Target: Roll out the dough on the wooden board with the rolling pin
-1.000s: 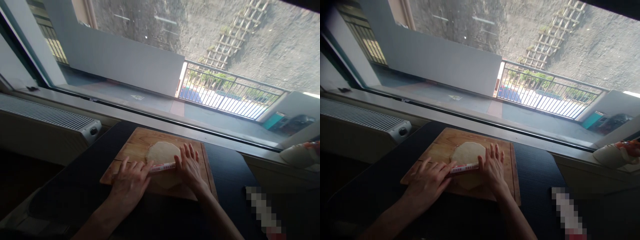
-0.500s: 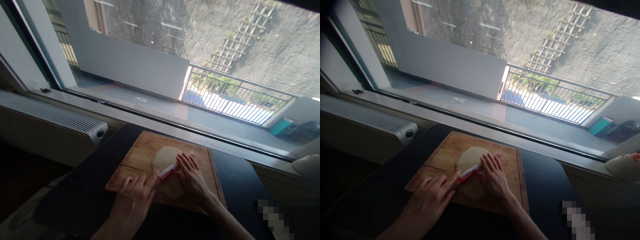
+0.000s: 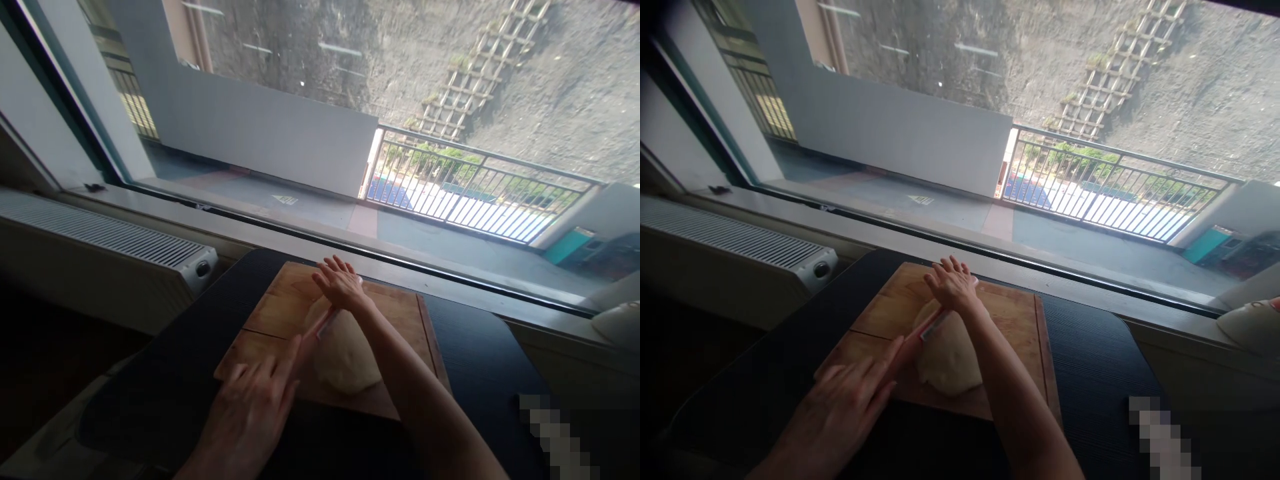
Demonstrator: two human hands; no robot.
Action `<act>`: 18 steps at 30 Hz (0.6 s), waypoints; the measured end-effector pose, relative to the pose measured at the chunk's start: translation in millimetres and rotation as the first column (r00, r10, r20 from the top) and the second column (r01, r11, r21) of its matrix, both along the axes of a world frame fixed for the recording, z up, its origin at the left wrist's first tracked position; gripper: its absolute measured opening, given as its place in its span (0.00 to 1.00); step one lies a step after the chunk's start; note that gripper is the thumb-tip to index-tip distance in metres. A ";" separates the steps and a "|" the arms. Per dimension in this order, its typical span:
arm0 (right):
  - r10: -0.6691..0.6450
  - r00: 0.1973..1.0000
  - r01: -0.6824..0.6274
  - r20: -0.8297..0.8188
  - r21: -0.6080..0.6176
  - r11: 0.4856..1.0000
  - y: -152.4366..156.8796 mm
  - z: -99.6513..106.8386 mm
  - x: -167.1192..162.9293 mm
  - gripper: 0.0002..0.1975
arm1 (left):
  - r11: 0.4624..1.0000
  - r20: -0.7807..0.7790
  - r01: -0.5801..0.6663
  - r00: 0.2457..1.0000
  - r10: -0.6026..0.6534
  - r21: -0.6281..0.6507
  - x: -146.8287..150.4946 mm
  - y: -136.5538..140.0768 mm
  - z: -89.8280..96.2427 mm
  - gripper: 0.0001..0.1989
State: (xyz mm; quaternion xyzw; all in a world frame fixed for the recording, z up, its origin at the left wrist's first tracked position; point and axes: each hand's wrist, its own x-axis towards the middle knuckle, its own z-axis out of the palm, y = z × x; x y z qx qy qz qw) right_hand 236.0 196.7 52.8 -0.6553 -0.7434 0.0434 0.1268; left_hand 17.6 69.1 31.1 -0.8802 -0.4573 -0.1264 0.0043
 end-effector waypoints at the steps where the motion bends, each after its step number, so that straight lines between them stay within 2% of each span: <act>1: 0.033 0.999 -0.033 0.008 0.017 0.999 -17.8 -4.0 13.1 0.26 | 0.999 0.006 0.053 0.999 -0.053 0.011 2.0 -5.5 -2.7 0.26; 3: 0.109 0.994 -0.110 0.021 0.021 0.994 -57.7 -13.3 45.0 0.24 | 0.985 0.016 0.171 0.985 -0.172 0.037 7.8 -16.4 -7.6 0.29; 5: 0.114 0.993 -0.114 0.014 0.029 0.993 -89.9 -20.6 73.6 0.25 | 0.962 0.020 0.268 0.963 -0.269 0.061 13.8 -24.2 -10.3 0.31; 7: 0.102 0.995 -0.102 0.013 0.027 0.994 -101.5 -23.7 86.6 0.27 | 0.950 0.030 0.305 0.951 -0.308 0.070 17.4 -27.5 -10.4 0.33; 9: 0.101 0.995 -0.101 0.023 0.020 0.995 -88.5 -22.3 78.5 0.27 | 0.952 0.061 0.299 0.951 -0.303 0.066 16.9 -26.9 -9.1 0.31; 11: 0.112 0.993 -0.113 0.031 0.020 0.993 -56.7 -17.4 52.1 0.26 | 0.966 0.097 0.254 0.961 -0.258 0.046 13.1 -24.6 -8.3 0.29; 15: 0.134 0.991 -0.133 0.032 -0.012 0.991 13.4 -3.7 -14.2 0.30 | 0.998 0.078 0.058 0.995 -0.056 -0.026 4.8 -21.1 -9.1 0.27; 18: 0.142 0.988 -0.139 0.055 -0.054 0.989 30.2 2.2 -32.1 0.33 | 0.998 0.049 -0.009 0.999 0.012 -0.055 5.5 -23.9 -7.9 0.28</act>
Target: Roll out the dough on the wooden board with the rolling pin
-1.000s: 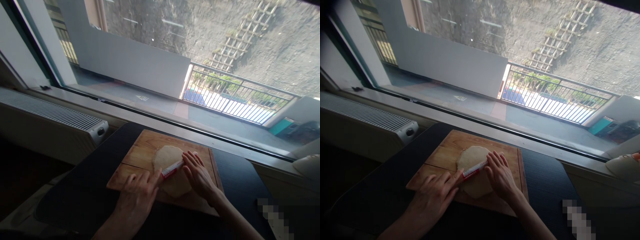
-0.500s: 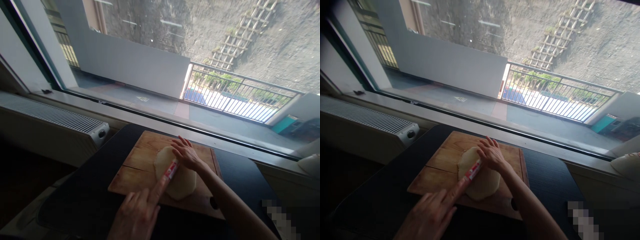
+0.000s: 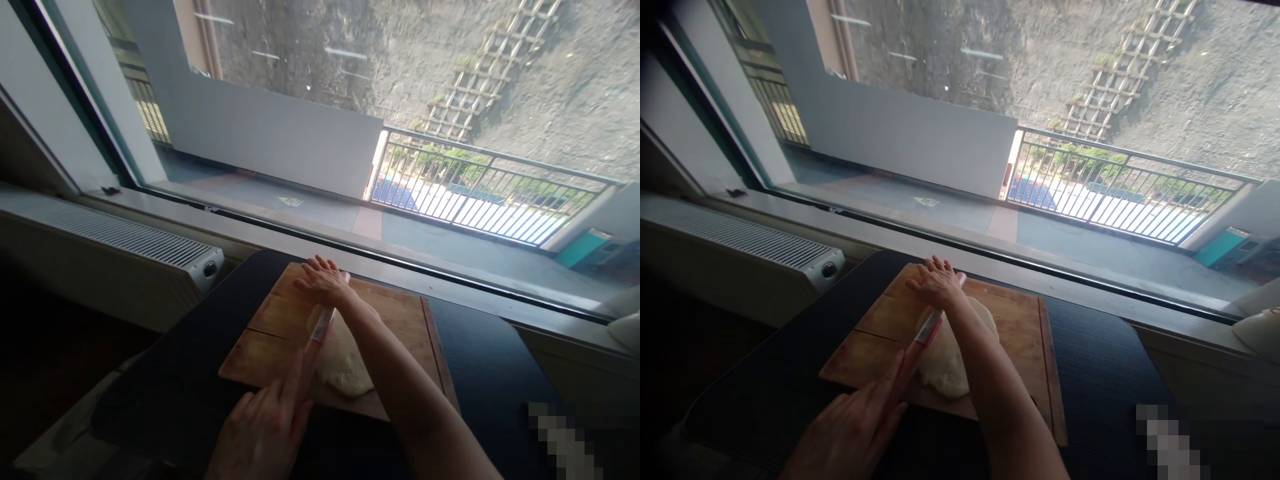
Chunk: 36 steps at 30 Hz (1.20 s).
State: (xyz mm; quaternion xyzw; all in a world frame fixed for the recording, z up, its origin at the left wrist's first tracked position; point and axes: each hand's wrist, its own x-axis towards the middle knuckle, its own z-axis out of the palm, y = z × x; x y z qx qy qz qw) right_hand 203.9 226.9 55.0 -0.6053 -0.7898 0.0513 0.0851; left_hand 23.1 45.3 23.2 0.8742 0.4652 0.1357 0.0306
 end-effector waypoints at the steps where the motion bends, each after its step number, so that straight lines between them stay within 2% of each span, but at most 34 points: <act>1: -0.001 1.000 0.001 0.008 0.000 1.000 -4.3 0.2 4.2 0.33 | 1.000 -0.007 0.012 1.000 -0.012 -0.002 2.2 -2.2 0.7 0.28; 4: -0.006 1.000 0.006 0.016 0.003 1.000 -41.0 -3.8 42.6 0.30 | 0.991 -0.029 0.133 0.991 -0.132 0.014 14.4 -11.6 -0.8 0.31; 8: -0.053 0.998 0.053 0.030 0.010 0.999 -101.8 -11.7 108.8 0.27 | 0.951 -0.069 0.307 0.950 -0.303 0.046 33.5 -21.7 -14.6 0.33; 10: -0.071 0.997 0.071 0.037 0.019 0.997 -112.5 -13.8 123.7 0.28 | 0.939 -0.072 0.342 0.938 -0.338 0.046 36.8 -22.6 -21.6 0.32; 13: -0.028 0.999 0.028 0.033 0.014 1.000 -90.7 -13.4 106.1 0.29 | 0.950 -0.037 0.311 0.950 -0.310 0.030 29.2 -19.3 -24.0 0.32; 18: 0.036 0.999 -0.036 -0.010 0.031 0.999 -11.0 -7.1 15.2 0.34 | 0.985 0.049 0.172 0.984 -0.170 -0.035 7.7 -12.0 -11.5 0.30; 21: 0.049 0.999 -0.049 -0.001 0.019 0.999 9.6 -4.3 -11.1 0.36 | 0.990 0.050 0.122 0.992 -0.119 -0.066 5.3 -11.5 -5.5 0.28; 24: 0.016 1.000 -0.016 0.015 0.017 1.000 -7.5 -6.1 14.3 0.34 | 0.987 0.044 0.152 0.988 -0.150 -0.043 13.4 -14.6 -4.9 0.28; 27: -0.056 0.998 0.056 0.025 -0.004 0.998 -52.2 -13.4 73.0 0.28 | 0.974 0.036 0.228 0.973 -0.228 0.003 29.0 -19.9 -8.7 0.29; 29: -0.115 0.993 0.115 0.038 0.010 0.993 -82.6 -18.8 110.3 0.28 | 0.963 0.015 0.268 0.963 -0.269 0.027 39.0 -23.2 -11.5 0.30; 31: -0.154 0.986 0.152 0.060 0.044 0.987 -100.7 -22.2 132.1 0.29 | 0.956 -0.008 0.293 0.956 -0.292 0.035 44.1 -25.2 -13.3 0.30; 33: -0.158 0.985 0.154 0.066 0.060 0.986 -99.5 -23.0 131.5 0.29 | 0.952 -0.009 0.305 0.952 -0.305 0.019 42.2 -25.7 -14.5 0.31; 36: -0.102 0.994 0.101 0.029 0.032 0.994 -66.0 -19.2 90.2 0.30 | 0.963 0.017 0.270 0.963 -0.270 -0.015 28.9 -25.3 -17.2 0.32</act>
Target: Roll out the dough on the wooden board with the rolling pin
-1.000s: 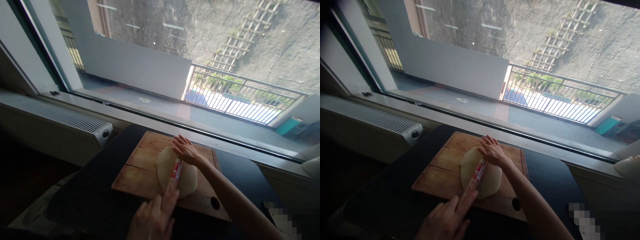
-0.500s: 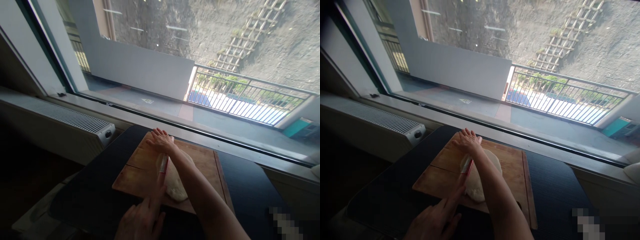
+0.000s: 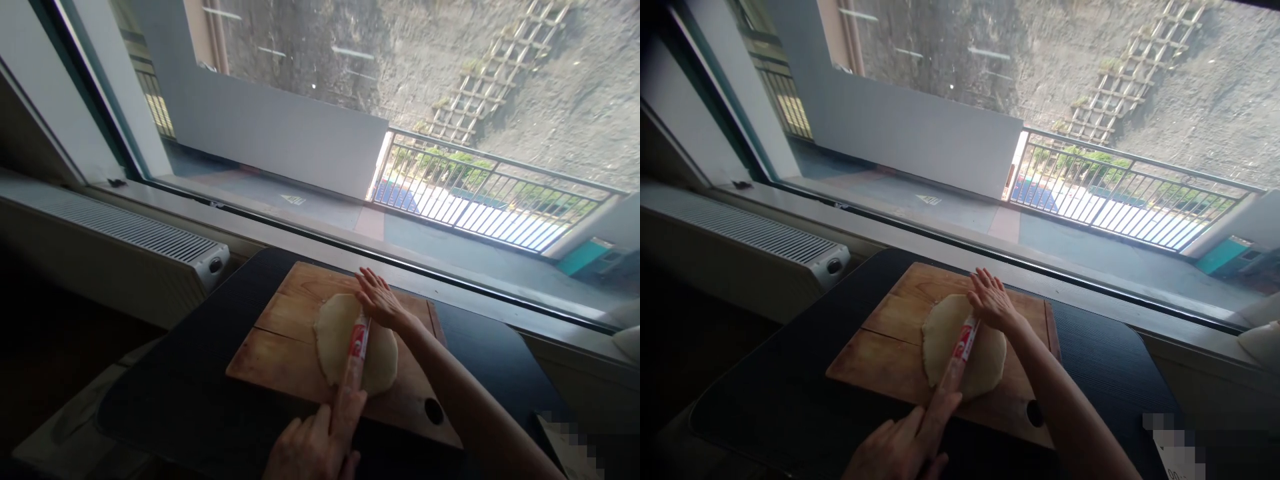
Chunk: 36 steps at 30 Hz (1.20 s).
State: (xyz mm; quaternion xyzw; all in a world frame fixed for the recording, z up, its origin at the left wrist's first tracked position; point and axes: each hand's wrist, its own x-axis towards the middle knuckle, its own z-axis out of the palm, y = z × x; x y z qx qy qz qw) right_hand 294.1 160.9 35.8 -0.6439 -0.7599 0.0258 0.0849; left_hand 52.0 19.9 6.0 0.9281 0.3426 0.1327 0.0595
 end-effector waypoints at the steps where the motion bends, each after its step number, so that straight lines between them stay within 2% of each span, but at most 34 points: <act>1: 0.027 1.000 -0.027 -0.014 -0.007 1.000 15.2 2.3 -20.7 0.30 | 1.000 0.001 -0.026 1.000 0.026 -0.011 -5.3 0.1 -1.4 0.32; 4: 0.113 0.994 -0.113 -0.011 -0.013 0.994 54.5 9.6 -80.5 0.34 | 0.994 -0.015 -0.107 0.994 0.107 -0.035 -17.7 0.2 -5.6 0.32; 7: 0.140 0.990 -0.140 0.003 -0.011 0.990 66.7 13.2 -102.5 0.35 | 0.983 -0.049 -0.175 0.984 0.172 -0.048 -20.2 0.3 -4.0 0.29; 9: 0.085 0.996 -0.085 0.002 -0.033 0.996 56.2 12.4 -86.5 0.34 | 0.986 -0.065 -0.159 0.986 0.156 -0.049 -15.6 0.2 2.2 0.26; 14: -0.094 0.994 0.088 -0.047 -0.119 0.989 -4.3 6.6 -1.6 0.30 | 0.997 -0.065 -0.066 0.996 0.064 -0.028 6.6 -2.0 19.7 0.22; 17: -0.148 0.986 0.140 -0.074 -0.107 0.984 -18.9 4.6 16.0 0.30 | 0.998 -0.051 -0.064 0.997 0.063 -0.009 11.4 -2.3 19.2 0.23; 19: -0.137 0.987 0.127 -0.082 -0.115 0.985 -7.8 4.3 0.8 0.30 | 0.999 -0.022 -0.031 0.999 0.031 -0.007 7.0 -2.2 14.1 0.25; 21: -0.090 0.993 0.081 -0.078 -0.114 0.990 14.2 5.4 -31.5 0.30 | 0.999 -0.004 -0.034 0.999 0.034 -0.004 -1.3 -2.7 7.9 0.26; 25: 0.018 0.999 -0.021 -0.030 -0.084 0.996 54.2 11.3 -99.7 0.32 | 0.993 -0.037 -0.111 0.993 0.109 -0.032 -14.2 -5.8 1.2 0.24; 27: 0.033 0.999 -0.034 -0.011 -0.071 0.997 59.0 13.7 -110.1 0.32 | 0.988 -0.071 -0.146 0.987 0.143 -0.045 -14.7 -7.4 2.9 0.24; 30: -0.044 0.999 0.044 0.001 -0.079 0.996 40.2 12.9 -83.6 0.30 | 0.986 -0.106 -0.164 0.981 0.161 -0.026 -10.4 -8.6 9.0 0.23; 34: -0.228 0.973 0.224 -0.026 -0.106 0.969 -16.0 4.1 -15.3 0.29 | 0.998 -0.077 -0.056 0.995 0.057 0.013 -5.5 -7.1 13.1 0.21; 36: -0.294 0.956 0.292 -0.017 -0.087 0.953 -36.3 0.0 5.4 0.31 | 0.999 -0.040 -0.023 0.999 0.024 0.030 -6.5 -4.9 12.4 0.20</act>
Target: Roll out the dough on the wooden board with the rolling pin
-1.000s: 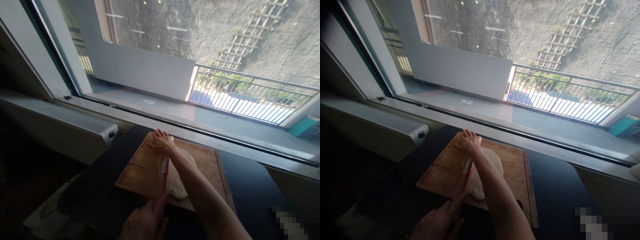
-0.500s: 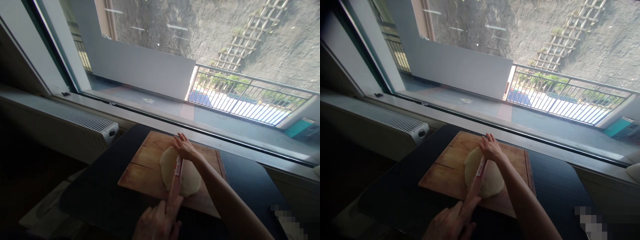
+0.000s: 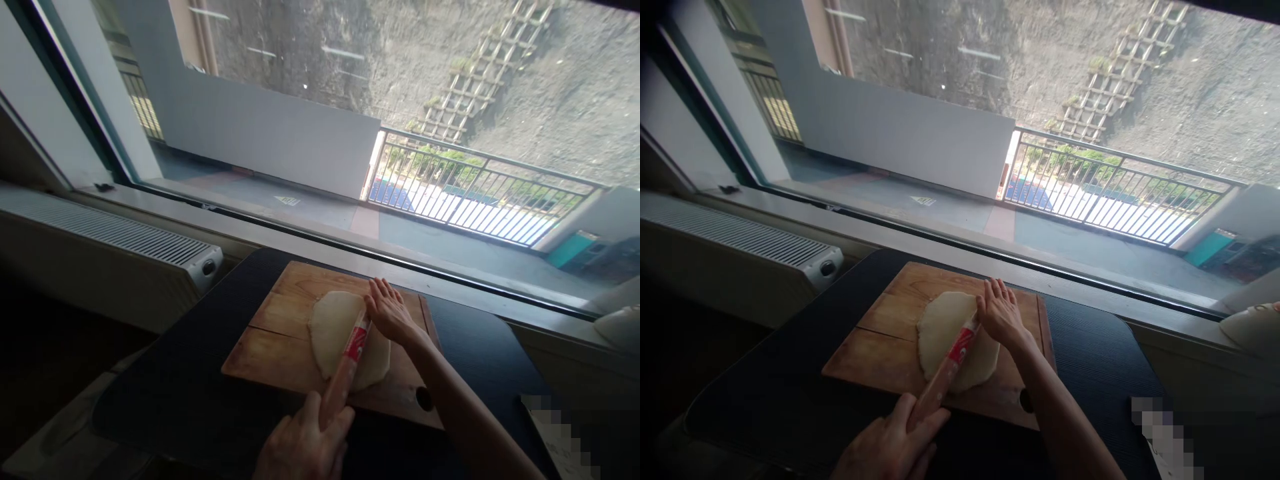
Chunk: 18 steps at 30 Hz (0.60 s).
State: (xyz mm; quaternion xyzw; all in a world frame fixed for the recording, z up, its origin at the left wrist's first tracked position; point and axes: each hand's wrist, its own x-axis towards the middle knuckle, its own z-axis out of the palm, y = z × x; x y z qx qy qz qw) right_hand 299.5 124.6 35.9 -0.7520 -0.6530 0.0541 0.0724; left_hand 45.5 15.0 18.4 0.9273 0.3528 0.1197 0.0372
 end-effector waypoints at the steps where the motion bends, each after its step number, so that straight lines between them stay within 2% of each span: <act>1: -0.014 1.000 0.014 0.012 0.005 1.000 -3.7 -1.1 3.3 0.31 | 1.000 0.023 0.008 1.000 -0.008 0.003 -1.5 1.4 -0.3 0.21; 3: 0.009 1.000 -0.009 0.023 0.004 1.000 4.3 -1.1 -4.8 0.31 | 1.000 0.072 0.011 0.997 -0.011 -0.009 -6.1 4.8 0.3 0.22; 6: 0.114 0.993 -0.113 0.019 -0.002 0.994 44.6 4.3 -43.9 0.30 | 0.996 0.114 -0.073 0.990 0.078 -0.046 -14.3 10.9 5.7 0.25; 9: 0.198 0.979 -0.198 0.046 -0.008 0.980 82.8 12.8 -84.0 0.30 | 0.982 0.085 -0.177 0.979 0.183 -0.070 -19.4 16.9 12.7 0.25; 11: 0.224 0.973 -0.224 0.057 -0.005 0.975 87.1 16.8 -92.2 0.29 | 0.974 0.042 -0.219 0.974 0.222 -0.066 -19.9 19.3 14.6 0.27; 14: 0.203 0.978 -0.204 0.040 0.004 0.979 50.8 14.4 -66.7 0.27 | 0.977 -0.006 -0.210 0.978 0.210 -0.039 -16.3 18.7 12.1 0.29; 18: 0.025 0.998 -0.028 0.049 0.054 0.998 -35.3 0.4 -6.4 0.29 | 0.993 0.032 -0.106 0.994 0.107 -0.046 -4.9 16.3 9.2 0.30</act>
